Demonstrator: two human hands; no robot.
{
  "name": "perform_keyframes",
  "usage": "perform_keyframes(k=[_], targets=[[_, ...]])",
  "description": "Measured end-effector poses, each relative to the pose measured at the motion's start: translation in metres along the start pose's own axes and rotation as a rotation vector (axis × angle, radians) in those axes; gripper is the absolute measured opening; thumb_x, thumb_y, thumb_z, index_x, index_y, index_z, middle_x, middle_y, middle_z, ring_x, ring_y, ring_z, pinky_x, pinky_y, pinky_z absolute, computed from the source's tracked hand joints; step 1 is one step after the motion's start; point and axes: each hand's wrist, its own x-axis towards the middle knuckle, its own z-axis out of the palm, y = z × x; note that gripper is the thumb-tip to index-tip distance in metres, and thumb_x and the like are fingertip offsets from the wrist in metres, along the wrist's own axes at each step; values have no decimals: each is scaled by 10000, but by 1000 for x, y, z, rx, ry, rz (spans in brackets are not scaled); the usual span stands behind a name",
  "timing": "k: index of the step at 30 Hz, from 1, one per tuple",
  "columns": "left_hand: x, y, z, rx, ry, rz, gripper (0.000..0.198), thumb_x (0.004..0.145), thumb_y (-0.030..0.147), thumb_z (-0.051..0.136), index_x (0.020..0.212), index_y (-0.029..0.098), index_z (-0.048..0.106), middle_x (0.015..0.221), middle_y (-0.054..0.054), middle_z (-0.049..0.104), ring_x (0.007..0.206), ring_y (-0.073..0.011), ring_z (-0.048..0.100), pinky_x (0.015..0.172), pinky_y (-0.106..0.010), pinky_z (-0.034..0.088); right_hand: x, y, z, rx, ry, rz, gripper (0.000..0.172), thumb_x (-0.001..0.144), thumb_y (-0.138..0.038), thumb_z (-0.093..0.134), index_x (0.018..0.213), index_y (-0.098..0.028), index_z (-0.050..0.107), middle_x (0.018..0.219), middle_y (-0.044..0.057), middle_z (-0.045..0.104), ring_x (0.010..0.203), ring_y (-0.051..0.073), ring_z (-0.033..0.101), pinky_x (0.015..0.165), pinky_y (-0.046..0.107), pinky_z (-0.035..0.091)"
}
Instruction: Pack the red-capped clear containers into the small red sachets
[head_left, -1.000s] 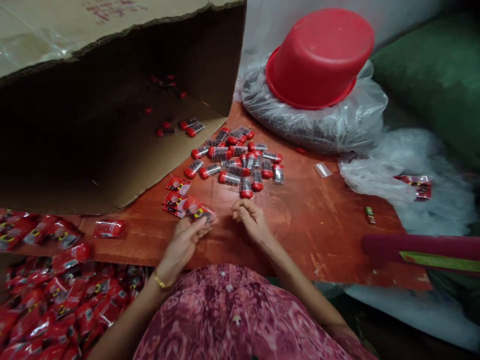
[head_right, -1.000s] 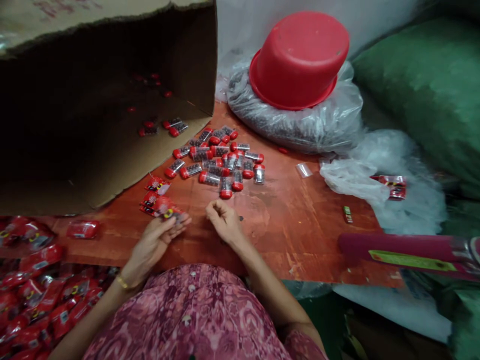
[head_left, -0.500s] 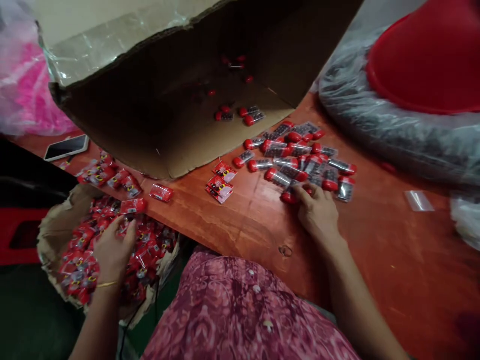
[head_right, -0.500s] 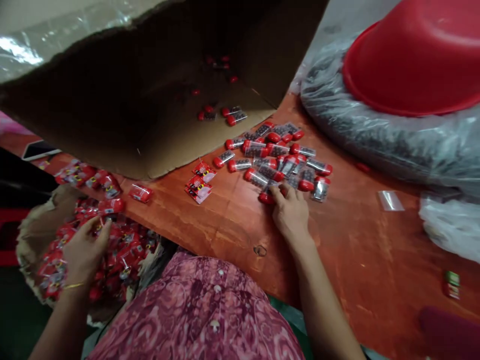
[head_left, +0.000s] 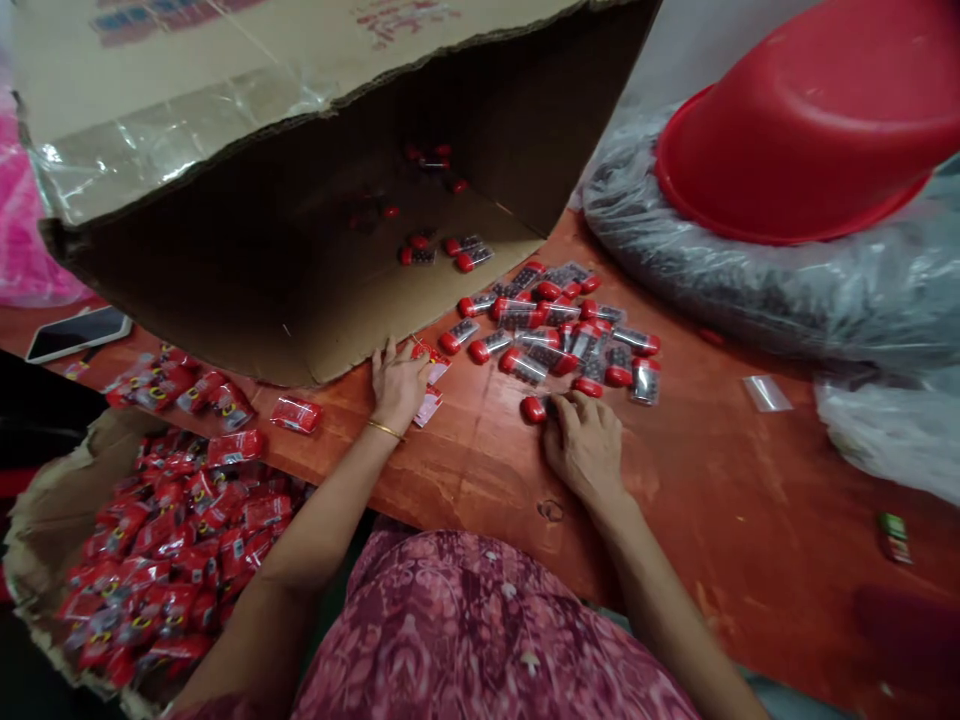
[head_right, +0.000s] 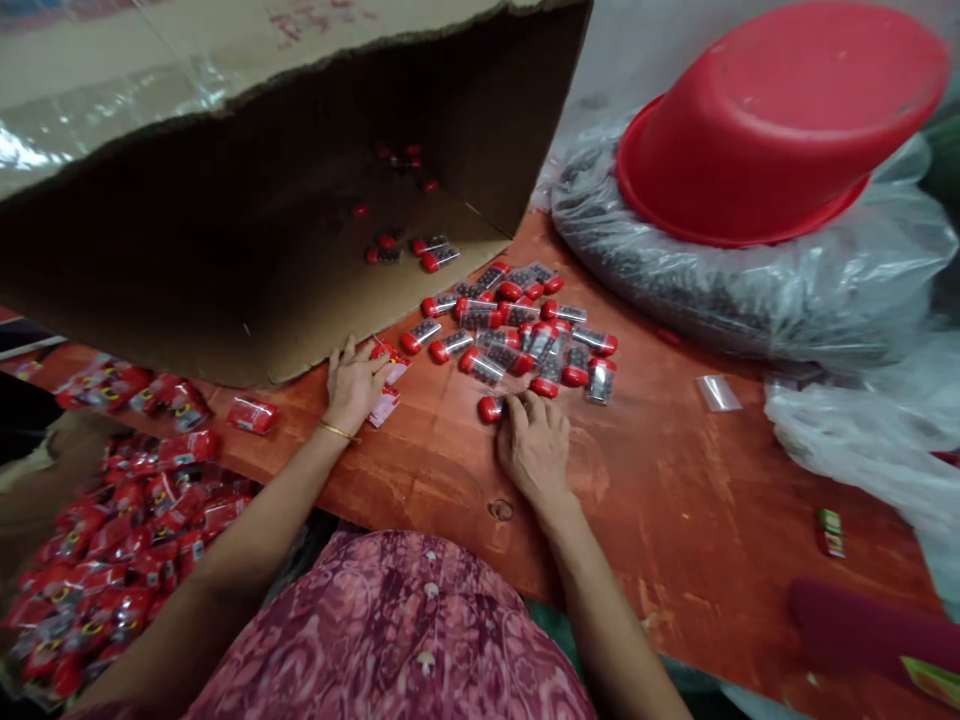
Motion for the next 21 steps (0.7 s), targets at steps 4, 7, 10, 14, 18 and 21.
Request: perform_keyframes(k=[4, 7, 10, 14, 18, 21], targets=[[-4, 0, 0, -10, 21, -13, 291, 852, 335, 447, 943, 272, 716, 1247, -66, 594, 1282, -325, 373, 1039, -550, 235, 3, -1, 3, 59, -3, -16, 325, 845, -301, 466, 1105, -132, 562, 1156, 159, 576, 1072, 293, 449, 872, 422, 334], [-4, -1, 2, -54, 61, -15, 277, 845, 320, 459, 896, 269, 726, 1236, -61, 604, 1278, -323, 383, 1039, -557, 236, 4, -5, -3, 94, 6, -2, 345, 834, -340, 490, 1106, -141, 563, 1206, 172, 550, 1092, 310, 444, 889, 453, 322], [-5, 2, -4, -114, 130, -8, 272, 841, 312, 469, 892, 255, 729, 1233, -68, 605, 1274, -321, 396, 1042, -555, 242, 6, -17, -17, 246, 59, 16, 323, 836, -346, 496, 1081, -153, 576, 1188, 165, 561, 1078, 296, 468, 907, 446, 332], [-20, 21, -23, -198, 250, 32, 280, 841, 345, 483, 948, 237, 718, 1272, -80, 573, 1287, -317, 386, 1047, -552, 243, 21, -52, -29, 794, 12, 135, 288, 854, -378, 462, 1032, -178, 568, 1050, 117, 617, 964, 232, 548, 861, 371, 412], [-39, 46, -34, -296, 251, 144, 288, 856, 354, 469, 1008, 257, 693, 1302, -67, 551, 1305, -289, 371, 1063, -532, 231, 43, -84, -27, 1325, -116, 325, 211, 848, -390, 454, 897, -209, 552, 873, 32, 617, 804, 161, 566, 744, 272, 458], [-51, 53, -35, -465, 215, 83, 336, 835, 380, 505, 1103, 230, 642, 1325, -87, 529, 1278, -272, 410, 1062, -467, 272, 48, -89, -26, 1352, -79, 364, 223, 864, -349, 425, 718, -205, 512, 664, -18, 524, 644, 118, 495, 640, 225, 425]])
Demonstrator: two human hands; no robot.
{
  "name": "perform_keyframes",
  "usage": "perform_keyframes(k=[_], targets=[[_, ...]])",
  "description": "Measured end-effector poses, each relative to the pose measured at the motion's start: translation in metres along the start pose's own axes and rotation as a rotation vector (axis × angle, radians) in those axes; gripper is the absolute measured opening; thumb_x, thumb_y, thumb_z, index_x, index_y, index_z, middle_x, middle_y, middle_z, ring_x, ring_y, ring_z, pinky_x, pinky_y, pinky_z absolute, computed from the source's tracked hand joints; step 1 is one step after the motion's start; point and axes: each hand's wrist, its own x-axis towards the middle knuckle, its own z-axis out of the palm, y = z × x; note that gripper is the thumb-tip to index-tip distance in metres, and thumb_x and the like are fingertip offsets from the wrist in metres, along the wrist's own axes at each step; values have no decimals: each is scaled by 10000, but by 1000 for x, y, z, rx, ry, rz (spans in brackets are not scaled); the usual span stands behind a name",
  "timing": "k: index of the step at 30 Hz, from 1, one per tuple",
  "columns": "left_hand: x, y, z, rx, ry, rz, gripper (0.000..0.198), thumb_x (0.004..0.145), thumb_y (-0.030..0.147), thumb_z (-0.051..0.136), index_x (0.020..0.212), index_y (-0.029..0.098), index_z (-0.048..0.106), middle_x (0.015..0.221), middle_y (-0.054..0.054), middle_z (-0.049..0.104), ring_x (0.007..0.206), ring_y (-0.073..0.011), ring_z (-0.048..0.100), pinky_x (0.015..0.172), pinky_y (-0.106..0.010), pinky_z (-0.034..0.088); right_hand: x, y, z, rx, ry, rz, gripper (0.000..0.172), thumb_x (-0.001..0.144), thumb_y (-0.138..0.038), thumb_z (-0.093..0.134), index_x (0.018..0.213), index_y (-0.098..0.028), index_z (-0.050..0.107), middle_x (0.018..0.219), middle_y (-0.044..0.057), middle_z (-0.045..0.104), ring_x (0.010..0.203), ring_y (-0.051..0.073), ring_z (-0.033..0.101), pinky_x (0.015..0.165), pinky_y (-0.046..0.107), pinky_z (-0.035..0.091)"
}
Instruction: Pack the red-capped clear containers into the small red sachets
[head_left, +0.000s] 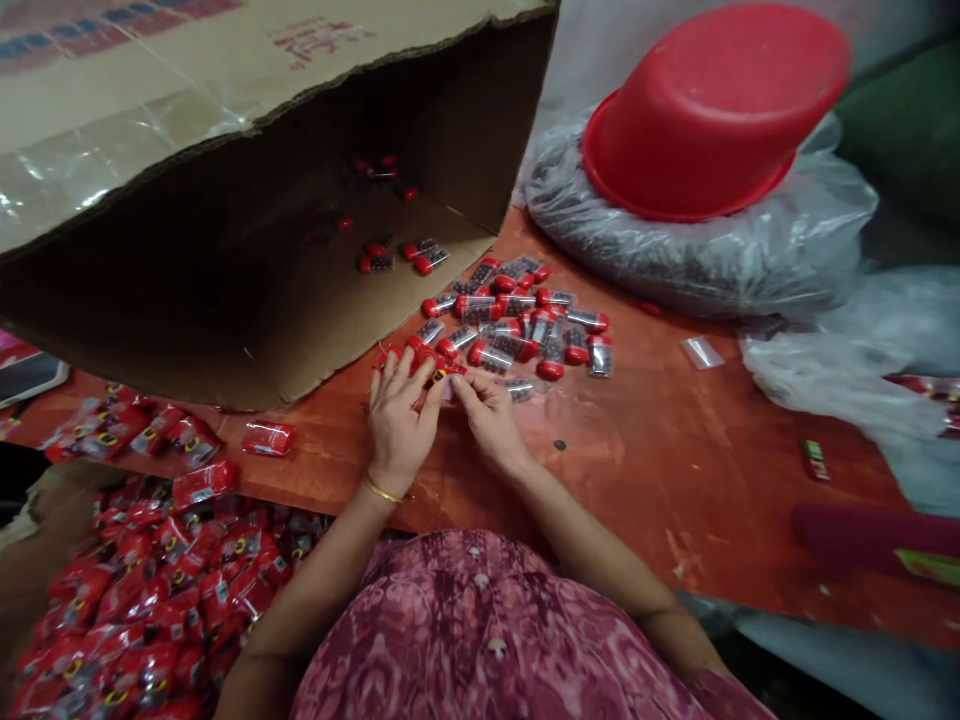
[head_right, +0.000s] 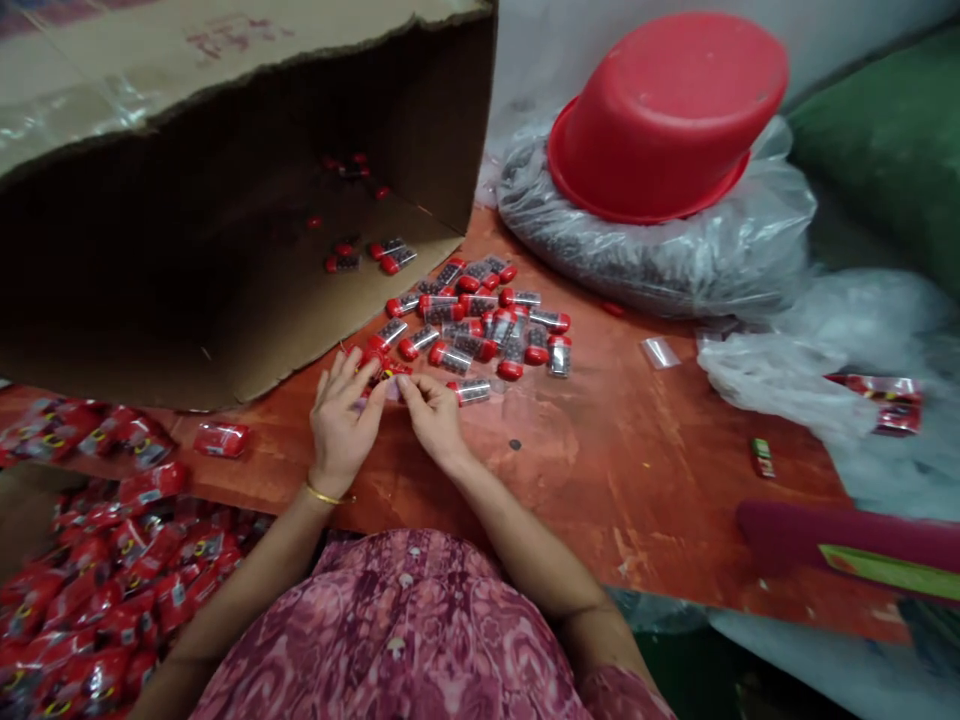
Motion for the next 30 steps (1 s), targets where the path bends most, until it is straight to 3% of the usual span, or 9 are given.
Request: perform_keyframes(k=[4, 6, 8, 12, 16, 19, 22, 25, 30], targets=[[-14, 2, -1, -403, -249, -469, 515, 756, 594, 509, 927, 137, 676, 993, -138, 689, 933, -265, 631, 780, -360, 489, -8, 5, -7, -39, 105, -25, 305, 875, -341, 420, 600, -209, 411, 563, -45, 363, 544, 98, 370, 544, 216, 337], [-20, 5, 1, -665, -382, -684, 572, 685, 673, 524, 782, 128, 669, 796, -112, 696, 768, -226, 648, 620, -294, 494, -14, 11, -6, -64, 137, -52, 308, 877, -355, 416, 607, -207, 420, 571, -40, 376, 549, 103, 372, 547, 227, 333], [-25, 9, 6, -865, -325, -784, 517, 606, 634, 637, 749, 137, 654, 739, -68, 684, 692, -167, 632, 569, -235, 469, -20, 17, -2, -86, 149, -92, 302, 876, -379, 414, 635, -202, 454, 596, -28, 427, 572, 114, 405, 559, 238, 351], [-24, 13, 13, -994, -151, -854, 411, 449, 456, 806, 646, 138, 635, 631, -2, 652, 577, -93, 572, 556, -194, 446, -29, 22, -1, -131, 97, -161, 315, 896, -381, 393, 653, -200, 479, 608, -19, 486, 576, 123, 454, 557, 250, 384], [-14, 10, 8, -1043, -104, -914, 381, 407, 390, 834, 580, 127, 620, 569, 9, 640, 520, -73, 550, 529, -184, 431, -25, 19, -42, -268, -12, -258, 226, 883, -304, 424, 779, -188, 587, 810, 39, 627, 798, 180, 547, 782, 330, 412], [-7, 8, 4, -1057, -70, -956, 394, 379, 367, 845, 601, 126, 626, 577, 16, 647, 498, -61, 545, 505, -172, 423, -14, 25, -85, -764, -59, -392, 304, 820, -270, 502, 1077, -128, 581, 1128, 137, 609, 1029, 270, 499, 900, 422, 352], [-3, 10, 6, -1077, -99, -965, 395, 399, 367, 842, 637, 128, 635, 589, 17, 649, 504, -60, 554, 502, -166, 427, -5, 36, -109, -1098, -146, -373, 410, 847, -269, 483, 1223, -109, 514, 1224, 148, 574, 1055, 291, 478, 863, 423, 359], [-1, 13, 10, -1097, -152, -965, 388, 426, 387, 832, 627, 131, 621, 571, 15, 639, 513, -71, 569, 510, -171, 437, -4, 44, -108, -1231, -212, -382, 393, 896, -356, 436, 1202, -135, 547, 1184, 132, 600, 997, 275, 497, 837, 400, 364], [0, 15, 13, -1116, -203, -951, 391, 475, 410, 814, 676, 137, 619, 597, 7, 646, 536, -81, 588, 520, -176, 438, -8, 48, -94, -1275, -132, -363, 418, 888, -422, 456, 1160, -127, 574, 1145, 157, 607, 1000, 284, 513, 845, 411, 373]])
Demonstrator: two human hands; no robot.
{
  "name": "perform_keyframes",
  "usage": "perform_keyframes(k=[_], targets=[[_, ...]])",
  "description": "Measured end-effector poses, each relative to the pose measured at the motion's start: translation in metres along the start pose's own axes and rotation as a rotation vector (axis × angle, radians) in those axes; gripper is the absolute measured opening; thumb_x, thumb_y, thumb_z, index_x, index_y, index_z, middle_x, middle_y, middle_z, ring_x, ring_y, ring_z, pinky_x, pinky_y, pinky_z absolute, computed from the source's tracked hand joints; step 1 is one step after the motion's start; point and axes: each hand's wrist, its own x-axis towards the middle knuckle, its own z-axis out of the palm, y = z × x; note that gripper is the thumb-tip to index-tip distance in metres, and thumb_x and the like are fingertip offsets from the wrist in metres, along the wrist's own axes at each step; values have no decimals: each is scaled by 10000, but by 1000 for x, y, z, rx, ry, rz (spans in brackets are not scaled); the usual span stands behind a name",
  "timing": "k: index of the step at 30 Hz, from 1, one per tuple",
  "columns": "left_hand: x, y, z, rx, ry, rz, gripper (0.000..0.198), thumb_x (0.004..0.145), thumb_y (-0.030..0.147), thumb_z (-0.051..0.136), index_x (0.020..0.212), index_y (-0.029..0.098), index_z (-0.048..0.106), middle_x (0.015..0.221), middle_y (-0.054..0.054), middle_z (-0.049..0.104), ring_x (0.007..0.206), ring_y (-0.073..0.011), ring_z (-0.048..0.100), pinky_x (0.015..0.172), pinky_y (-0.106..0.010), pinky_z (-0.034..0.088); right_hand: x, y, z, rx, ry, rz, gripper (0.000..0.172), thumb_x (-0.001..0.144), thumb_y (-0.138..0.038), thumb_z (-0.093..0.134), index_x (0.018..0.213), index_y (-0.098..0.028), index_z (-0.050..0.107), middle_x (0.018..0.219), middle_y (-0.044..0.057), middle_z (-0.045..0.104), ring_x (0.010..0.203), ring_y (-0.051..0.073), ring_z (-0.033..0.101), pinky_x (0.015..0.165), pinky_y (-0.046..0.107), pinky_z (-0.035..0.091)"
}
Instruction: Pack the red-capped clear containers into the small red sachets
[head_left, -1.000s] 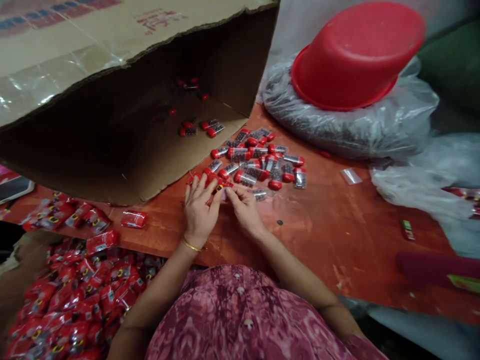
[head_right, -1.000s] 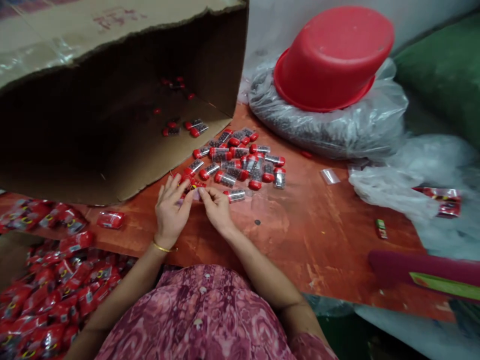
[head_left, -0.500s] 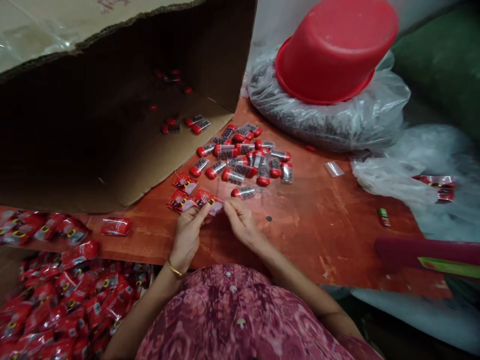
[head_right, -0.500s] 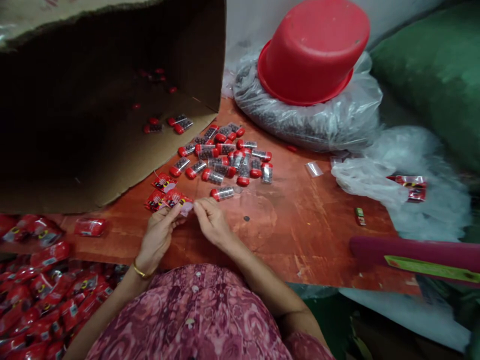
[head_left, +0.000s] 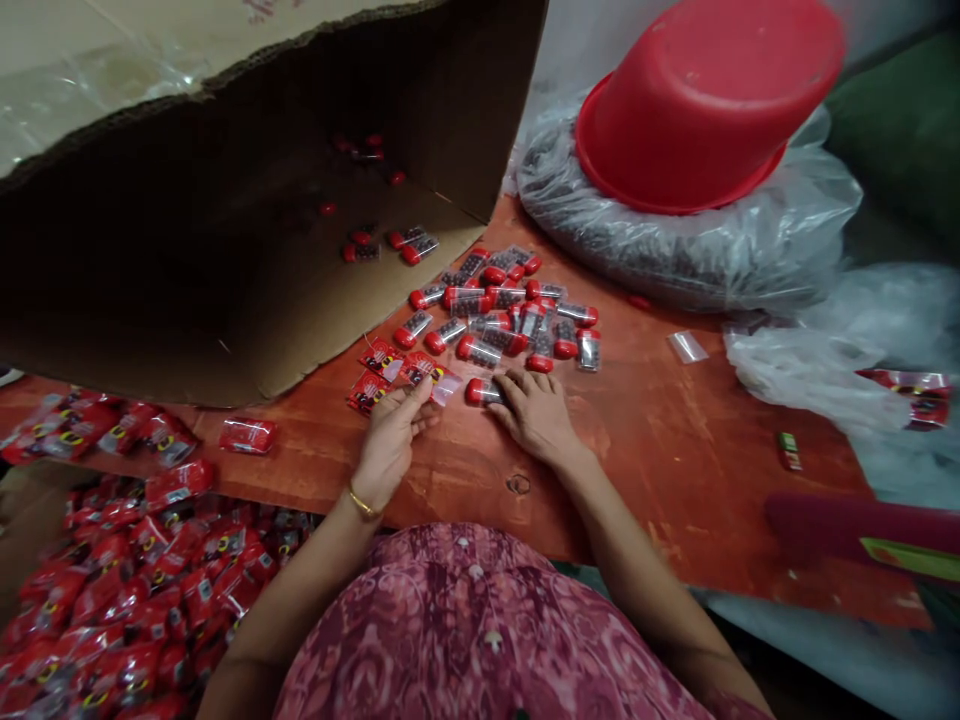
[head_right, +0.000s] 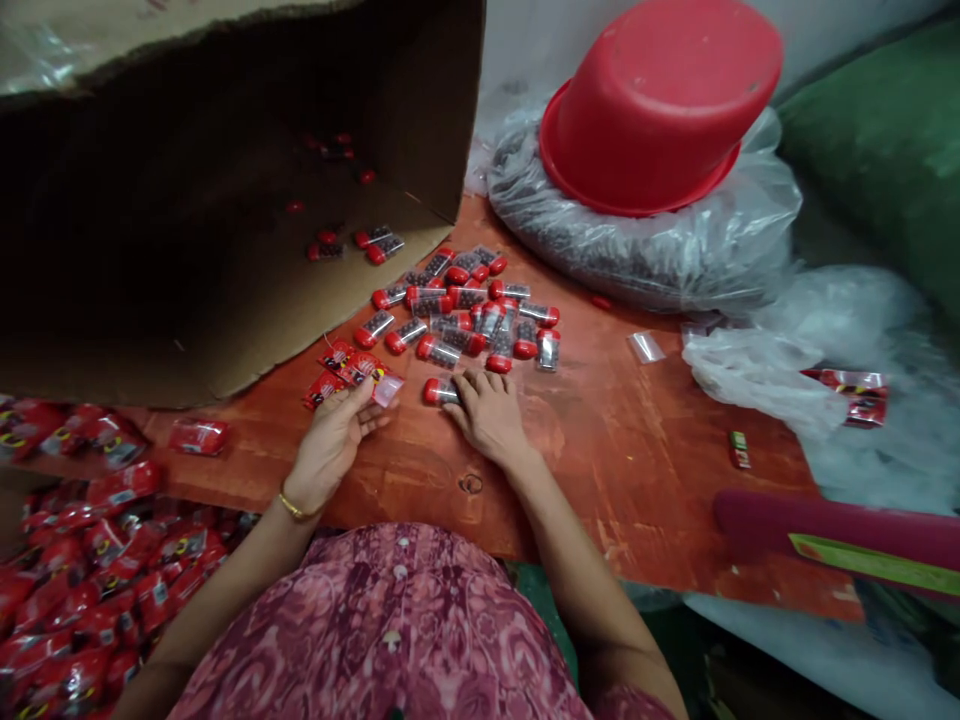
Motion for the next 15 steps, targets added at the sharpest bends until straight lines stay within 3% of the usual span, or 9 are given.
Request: perform_keyframes(k=[4, 9, 15], targets=[[0, 0, -1, -32, -16, -38, 400, 461, 397, 823, 696, 148, 615, 610, 15, 645, 543, -90, 591, 536, -195, 449, -9, -5, 0, 168, 81, 37, 397, 860, -439, 504, 1077, -119, 593, 1060, 172, 638, 956, 294, 565, 779, 420, 435], [-5, -1, 2, 13, -19, -22, 434, 398, 437, 831, 625, 148, 600, 561, 22, 621, 521, -94, 567, 522, -201, 429, -25, -21, -24, 572, 256, -13, 391, 838, -436, 556, 1146, -195, 546, 1033, 89, 671, 921, 228, 633, 785, 359, 506], [-2, -10, -3, 157, -72, 160, 383, 520, 478, 773, 583, 133, 620, 536, 23, 594, 537, -87, 527, 586, -221, 420, -26, -33, -40, 623, 263, -76, 367, 824, -367, 596, 1149, -197, 563, 996, 81, 689, 879, 213, 657, 762, 338, 537]])
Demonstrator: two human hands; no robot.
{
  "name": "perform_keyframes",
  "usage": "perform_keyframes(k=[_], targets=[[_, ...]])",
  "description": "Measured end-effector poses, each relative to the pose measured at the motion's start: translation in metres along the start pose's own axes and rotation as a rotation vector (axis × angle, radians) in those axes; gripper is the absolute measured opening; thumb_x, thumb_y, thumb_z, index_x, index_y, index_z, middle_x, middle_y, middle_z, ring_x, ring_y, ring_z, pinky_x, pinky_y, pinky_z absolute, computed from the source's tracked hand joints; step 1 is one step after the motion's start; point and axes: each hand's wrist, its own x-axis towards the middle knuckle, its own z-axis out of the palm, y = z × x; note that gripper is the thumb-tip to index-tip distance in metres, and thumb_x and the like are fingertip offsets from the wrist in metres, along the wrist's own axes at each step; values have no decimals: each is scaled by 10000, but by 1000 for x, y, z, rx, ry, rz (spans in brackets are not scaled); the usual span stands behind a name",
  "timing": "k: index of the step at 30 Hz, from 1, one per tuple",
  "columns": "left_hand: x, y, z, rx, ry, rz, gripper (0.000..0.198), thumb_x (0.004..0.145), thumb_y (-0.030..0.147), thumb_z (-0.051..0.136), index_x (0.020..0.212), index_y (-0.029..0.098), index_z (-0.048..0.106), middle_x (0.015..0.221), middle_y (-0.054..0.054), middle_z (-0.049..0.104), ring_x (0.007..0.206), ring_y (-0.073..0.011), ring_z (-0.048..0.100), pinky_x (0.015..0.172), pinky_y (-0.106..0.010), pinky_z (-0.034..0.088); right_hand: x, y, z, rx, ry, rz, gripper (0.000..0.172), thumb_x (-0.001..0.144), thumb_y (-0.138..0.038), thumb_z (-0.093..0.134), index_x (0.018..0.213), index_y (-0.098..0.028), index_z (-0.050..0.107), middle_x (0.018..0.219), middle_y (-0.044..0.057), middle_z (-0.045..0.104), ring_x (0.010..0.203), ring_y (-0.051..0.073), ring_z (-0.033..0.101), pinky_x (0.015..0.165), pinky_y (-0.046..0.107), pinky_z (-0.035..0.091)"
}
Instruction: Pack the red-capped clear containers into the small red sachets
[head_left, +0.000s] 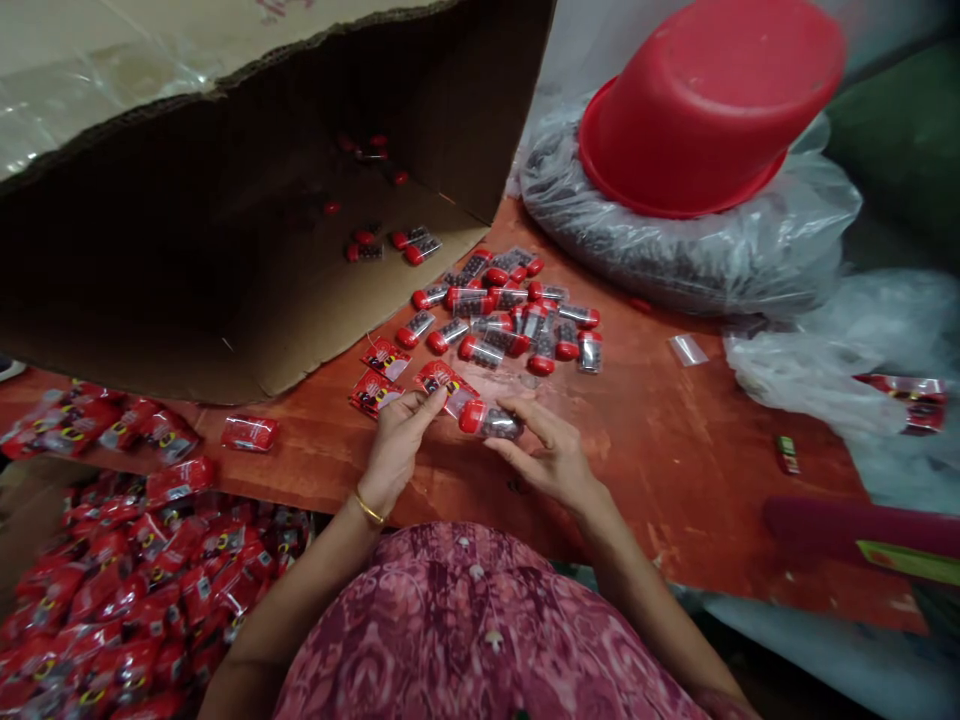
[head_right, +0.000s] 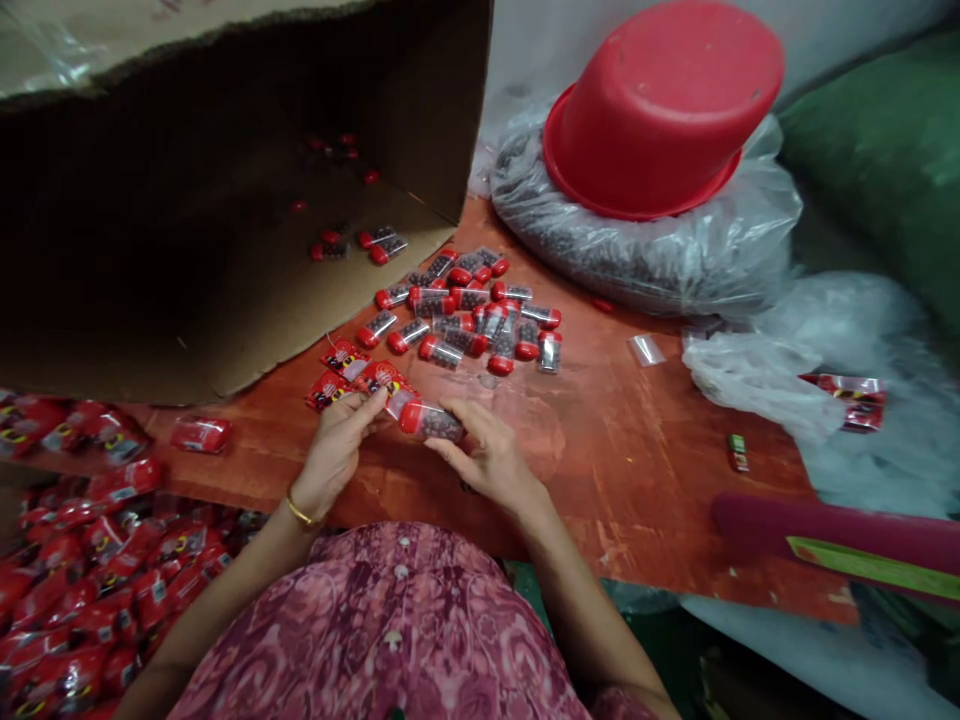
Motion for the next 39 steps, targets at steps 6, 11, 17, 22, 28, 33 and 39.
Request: perform_keyframes(k=[6, 11, 17, 22, 28, 33, 39], targets=[[1, -5, -3, -1, -49, 48, 339, 558, 438, 765, 636, 127, 654, 610, 3, 639, 585, -98, 543, 616, -228, 428, 0, 2, 11, 17, 47, 89, 351, 805, -376, 614, 1104, -193, 589, 974, 81, 689, 873, 214, 657, 762, 337, 541], [0, -8, 6, -42, -73, 54, 287, 579, 360, 772, 720, 133, 666, 680, 2, 661, 599, -97, 558, 624, -223, 448, -1, -3, 22, 16, 92, 88, 330, 800, -349, 620, 1083, -183, 584, 953, 84, 686, 840, 208, 655, 745, 330, 537], [-3, -16, 20, -163, -18, -7, 307, 559, 376, 776, 701, 133, 653, 691, -16, 670, 625, -116, 586, 658, -244, 466, 1, -15, 40, 3, 199, 208, 313, 814, -339, 579, 1091, -192, 574, 931, 90, 673, 843, 224, 637, 759, 363, 525], [0, -13, 21, -234, -7, -36, 310, 586, 417, 744, 666, 133, 648, 628, -16, 653, 620, -134, 600, 641, -257, 464, 3, -22, 50, 255, 155, 317, 326, 817, -340, 569, 1109, -195, 567, 1000, 84, 653, 905, 212, 615, 817, 353, 507], [3, -18, 18, -104, -46, 42, 275, 648, 408, 703, 677, 138, 661, 681, -40, 678, 690, -150, 618, 670, -249, 466, 10, -23, 54, 752, 228, 563, 274, 785, -370, 601, 1003, -204, 601, 923, 36, 670, 795, 158, 630, 724, 290, 533], [-3, -13, 17, -123, -76, 54, 300, 663, 442, 686, 714, 148, 664, 680, -27, 670, 652, -139, 603, 622, -239, 461, 18, -23, 49, 941, 219, 699, 408, 645, -379, 740, 981, -220, 573, 719, -28, 655, 520, 112, 589, 518, 250, 519], [-8, -11, 17, -186, -118, -85, 380, 570, 451, 755, 497, 143, 544, 452, 36, 524, 438, -63, 462, 456, -194, 376, 20, -21, 61, 890, 195, 699, 379, 571, -435, 776, 689, -204, 499, 508, -72, 546, 418, 92, 513, 427, 214, 443]])
